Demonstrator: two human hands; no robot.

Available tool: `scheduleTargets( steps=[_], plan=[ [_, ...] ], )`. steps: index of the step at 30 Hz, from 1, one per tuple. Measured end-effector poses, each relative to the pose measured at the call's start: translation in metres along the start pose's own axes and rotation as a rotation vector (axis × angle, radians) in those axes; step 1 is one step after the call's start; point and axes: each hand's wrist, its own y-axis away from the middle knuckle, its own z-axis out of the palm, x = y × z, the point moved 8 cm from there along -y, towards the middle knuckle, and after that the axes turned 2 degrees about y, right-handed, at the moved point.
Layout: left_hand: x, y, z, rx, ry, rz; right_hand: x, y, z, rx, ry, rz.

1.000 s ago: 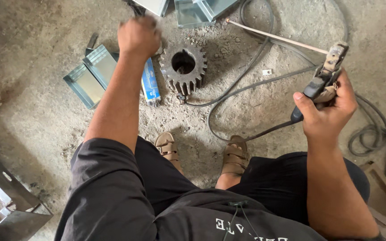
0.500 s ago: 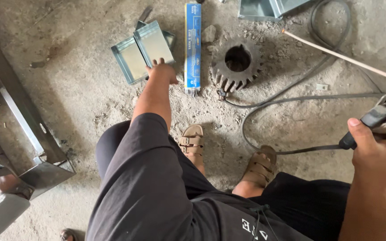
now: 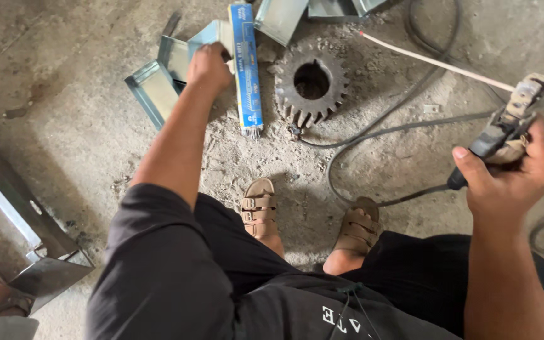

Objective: The person sits on the floor and welds a small metal box using a handheld welding torch. They hold the metal box with their left hand and the torch with their right hand, creating bright sparks as they work on the seams. The person occasionally adjusts the position of the metal box to access different sides.

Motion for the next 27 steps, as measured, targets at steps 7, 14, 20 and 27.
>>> scheduleTargets(
  steps=[7,14,20,27],
  plan=[
    [0.114,0.049,0.039,-0.251,-0.193,0.488,-0.001,0.007,-0.010,0.000,-0.033,-0.009],
    [0.119,0.073,0.061,-0.514,-0.412,0.517,-0.002,0.017,-0.026,0.020,-0.008,-0.050],
    [0.120,0.033,0.043,-0.054,-0.172,0.135,0.008,0.020,-0.029,0.028,-0.054,-0.021],
    [0.134,0.007,0.068,-0.192,-0.419,0.148,0.009,0.026,-0.038,0.062,0.081,-0.040]
  ],
)
